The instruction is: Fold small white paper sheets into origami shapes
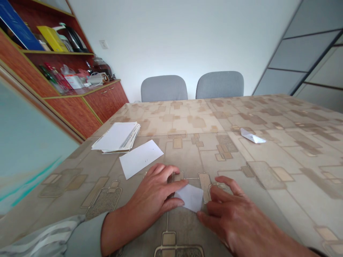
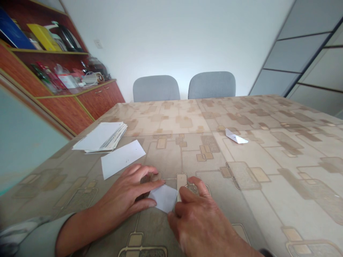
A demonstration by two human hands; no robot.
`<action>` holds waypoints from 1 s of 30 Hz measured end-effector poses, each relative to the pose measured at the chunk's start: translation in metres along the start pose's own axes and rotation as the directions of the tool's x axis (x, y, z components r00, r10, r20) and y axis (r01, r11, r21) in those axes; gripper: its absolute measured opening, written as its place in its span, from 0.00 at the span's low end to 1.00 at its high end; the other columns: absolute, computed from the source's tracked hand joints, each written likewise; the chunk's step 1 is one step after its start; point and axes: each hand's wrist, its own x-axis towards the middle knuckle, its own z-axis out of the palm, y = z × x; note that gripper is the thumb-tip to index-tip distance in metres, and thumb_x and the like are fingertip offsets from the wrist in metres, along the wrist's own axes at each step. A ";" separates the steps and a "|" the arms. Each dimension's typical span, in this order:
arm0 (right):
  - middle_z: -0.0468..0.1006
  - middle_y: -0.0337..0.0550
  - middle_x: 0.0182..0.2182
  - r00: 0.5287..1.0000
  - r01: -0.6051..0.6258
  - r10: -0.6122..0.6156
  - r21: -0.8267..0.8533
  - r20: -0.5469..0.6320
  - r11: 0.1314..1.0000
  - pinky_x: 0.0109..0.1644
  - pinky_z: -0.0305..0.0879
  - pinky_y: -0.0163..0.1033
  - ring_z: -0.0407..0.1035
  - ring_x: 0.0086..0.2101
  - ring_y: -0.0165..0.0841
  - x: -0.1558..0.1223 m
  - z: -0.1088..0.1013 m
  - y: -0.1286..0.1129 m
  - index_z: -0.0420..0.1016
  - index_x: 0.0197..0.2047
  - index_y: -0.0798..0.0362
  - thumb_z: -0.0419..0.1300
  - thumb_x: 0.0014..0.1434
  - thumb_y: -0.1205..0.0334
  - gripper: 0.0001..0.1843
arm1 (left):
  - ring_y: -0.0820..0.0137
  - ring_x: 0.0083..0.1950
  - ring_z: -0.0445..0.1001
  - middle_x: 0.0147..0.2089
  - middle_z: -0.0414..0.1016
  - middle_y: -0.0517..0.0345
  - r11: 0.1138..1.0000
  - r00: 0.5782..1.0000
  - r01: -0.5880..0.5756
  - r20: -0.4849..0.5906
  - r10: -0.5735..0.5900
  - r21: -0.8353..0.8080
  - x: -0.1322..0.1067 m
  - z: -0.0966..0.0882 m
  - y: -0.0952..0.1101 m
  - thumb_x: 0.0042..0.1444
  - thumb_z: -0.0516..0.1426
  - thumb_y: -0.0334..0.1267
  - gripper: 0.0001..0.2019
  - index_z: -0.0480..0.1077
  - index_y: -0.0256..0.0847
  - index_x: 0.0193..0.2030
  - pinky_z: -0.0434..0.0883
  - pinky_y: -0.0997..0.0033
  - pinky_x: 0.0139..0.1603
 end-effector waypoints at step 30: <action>0.73 0.36 0.38 0.986 -0.113 0.078 0.253 0.145 0.961 0.52 0.48 0.44 0.62 0.43 0.35 0.013 -0.004 0.002 0.68 0.35 0.50 0.64 0.55 0.68 0.08 | 0.67 0.37 0.66 0.38 0.74 0.56 0.954 0.948 -0.277 -0.192 0.252 -0.116 -0.021 0.013 0.020 0.66 0.50 0.35 0.10 0.69 0.38 0.35 0.61 0.64 0.41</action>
